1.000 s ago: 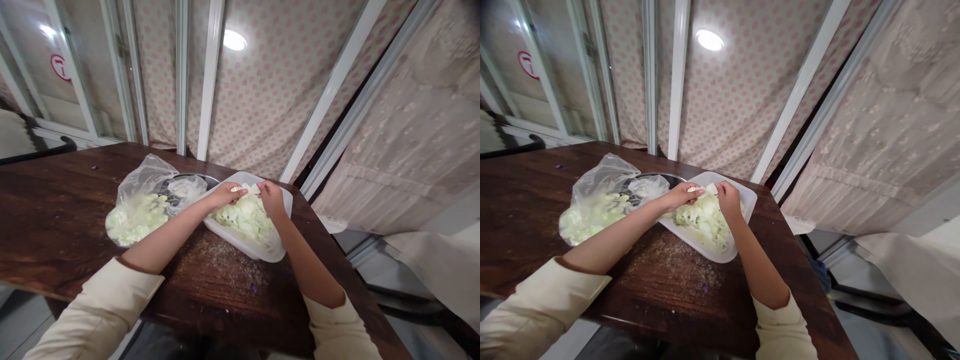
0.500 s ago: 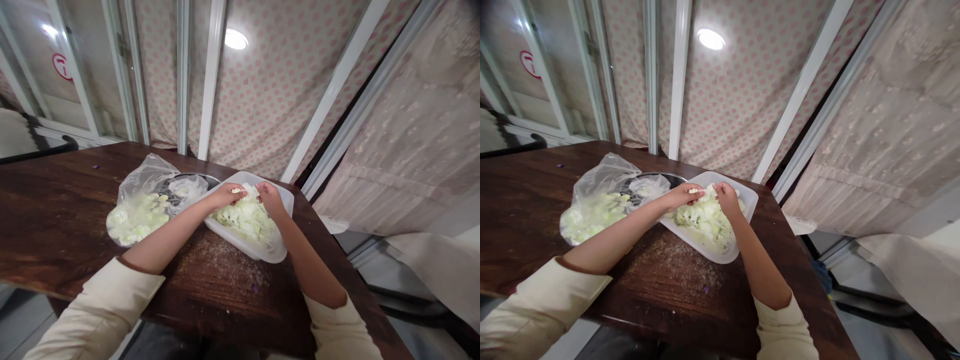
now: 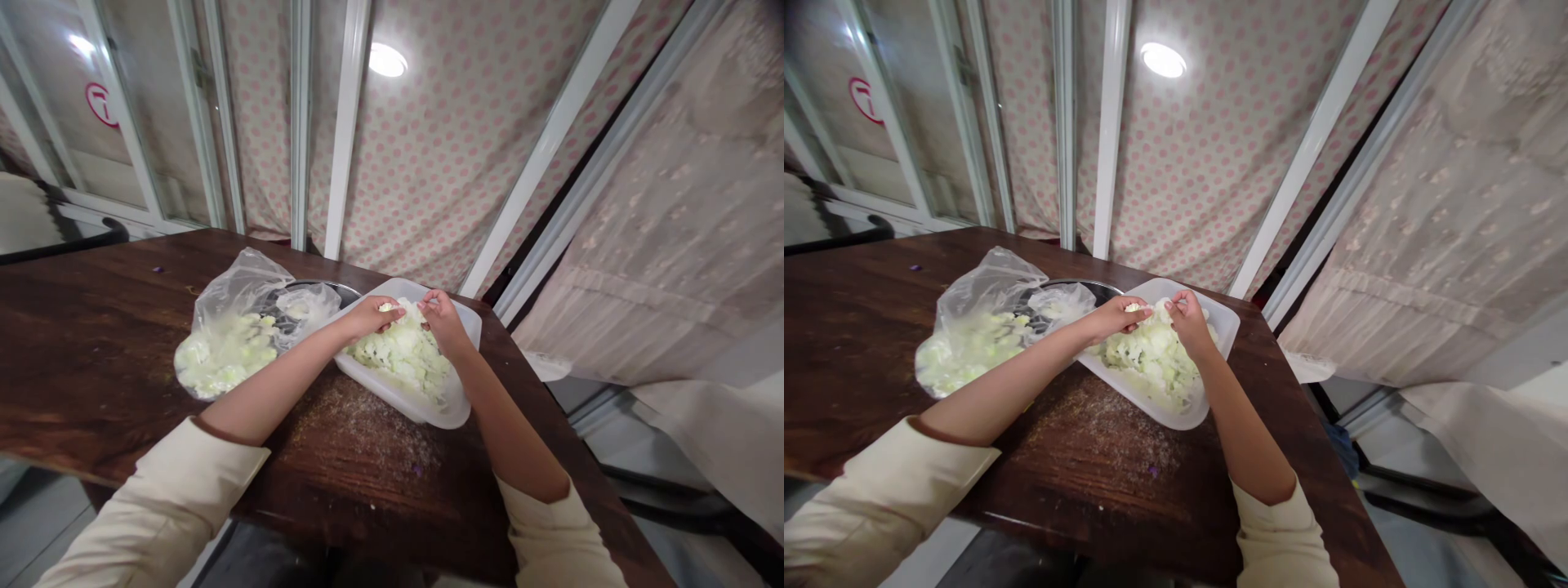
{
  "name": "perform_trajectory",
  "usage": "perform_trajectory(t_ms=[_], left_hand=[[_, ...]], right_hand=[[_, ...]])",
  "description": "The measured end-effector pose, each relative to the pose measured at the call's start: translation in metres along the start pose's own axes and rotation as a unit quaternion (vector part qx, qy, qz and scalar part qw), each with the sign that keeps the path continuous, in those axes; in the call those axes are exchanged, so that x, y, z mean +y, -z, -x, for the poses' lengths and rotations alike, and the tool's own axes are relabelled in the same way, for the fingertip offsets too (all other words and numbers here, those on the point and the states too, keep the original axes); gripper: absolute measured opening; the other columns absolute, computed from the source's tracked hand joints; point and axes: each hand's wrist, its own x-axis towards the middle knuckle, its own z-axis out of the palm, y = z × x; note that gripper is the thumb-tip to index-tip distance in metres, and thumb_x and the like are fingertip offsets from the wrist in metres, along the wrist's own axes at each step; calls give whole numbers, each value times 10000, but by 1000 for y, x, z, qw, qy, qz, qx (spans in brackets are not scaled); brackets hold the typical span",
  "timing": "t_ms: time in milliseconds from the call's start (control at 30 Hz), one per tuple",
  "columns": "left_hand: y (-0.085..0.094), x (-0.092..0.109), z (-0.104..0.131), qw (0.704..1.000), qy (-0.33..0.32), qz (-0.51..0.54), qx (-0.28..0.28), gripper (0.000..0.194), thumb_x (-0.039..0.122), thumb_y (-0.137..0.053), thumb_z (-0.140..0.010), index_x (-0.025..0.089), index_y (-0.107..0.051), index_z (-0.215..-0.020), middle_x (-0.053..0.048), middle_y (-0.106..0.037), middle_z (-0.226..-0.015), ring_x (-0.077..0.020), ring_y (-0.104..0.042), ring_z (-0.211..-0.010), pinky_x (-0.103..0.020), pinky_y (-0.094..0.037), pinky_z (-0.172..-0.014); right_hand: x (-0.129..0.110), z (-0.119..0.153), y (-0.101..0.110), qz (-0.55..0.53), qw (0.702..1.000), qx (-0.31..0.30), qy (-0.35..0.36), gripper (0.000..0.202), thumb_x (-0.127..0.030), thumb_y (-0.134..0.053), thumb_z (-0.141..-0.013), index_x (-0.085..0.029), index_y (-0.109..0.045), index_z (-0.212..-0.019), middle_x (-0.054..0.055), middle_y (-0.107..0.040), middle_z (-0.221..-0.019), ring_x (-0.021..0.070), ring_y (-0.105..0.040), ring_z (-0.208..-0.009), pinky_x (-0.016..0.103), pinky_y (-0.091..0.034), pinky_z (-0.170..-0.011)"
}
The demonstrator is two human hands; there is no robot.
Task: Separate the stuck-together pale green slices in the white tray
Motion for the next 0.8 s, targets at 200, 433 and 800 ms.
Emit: perform_trajectory(t_ms=[200, 433, 800], left_hand=[[-2, 3, 2, 1000, 8, 4, 2, 302, 413, -636, -635, 137, -522, -679, 64, -373, -453, -41, -322, -417, -192, -234, -423], [0, 2, 2, 998, -40, 22, -33, 328, 446, -619, -647, 134, -519, -656, 59, -374, -470, -32, -315, -420, -187, -231, -432], [1, -1, -2, 999, -22, 35, 14, 339, 388, -666, -623, 127, -518, -779, 18, -525, -561, -34, -410, -423, -182, -327, -429]], right_hand=[[1, -1, 2, 29, 999, 29, 0, 243, -368, -536, -705, -241, -341, -774, -106, -311, -486, 51, -247, -385, 188, -202, -391], [2, 1, 1, 171, 984, -1, 59, 381, -517, -332, -803, -185, -489, -700, -22, -397, -570, 90, -369, -507, 228, -307, -478], [-3, 3, 1, 231, 970, 27, 75, 342, -464, -472, -750, -189, -386, -565, -50, -318, -511, 89, -313, -499, 239, -277, -507]])
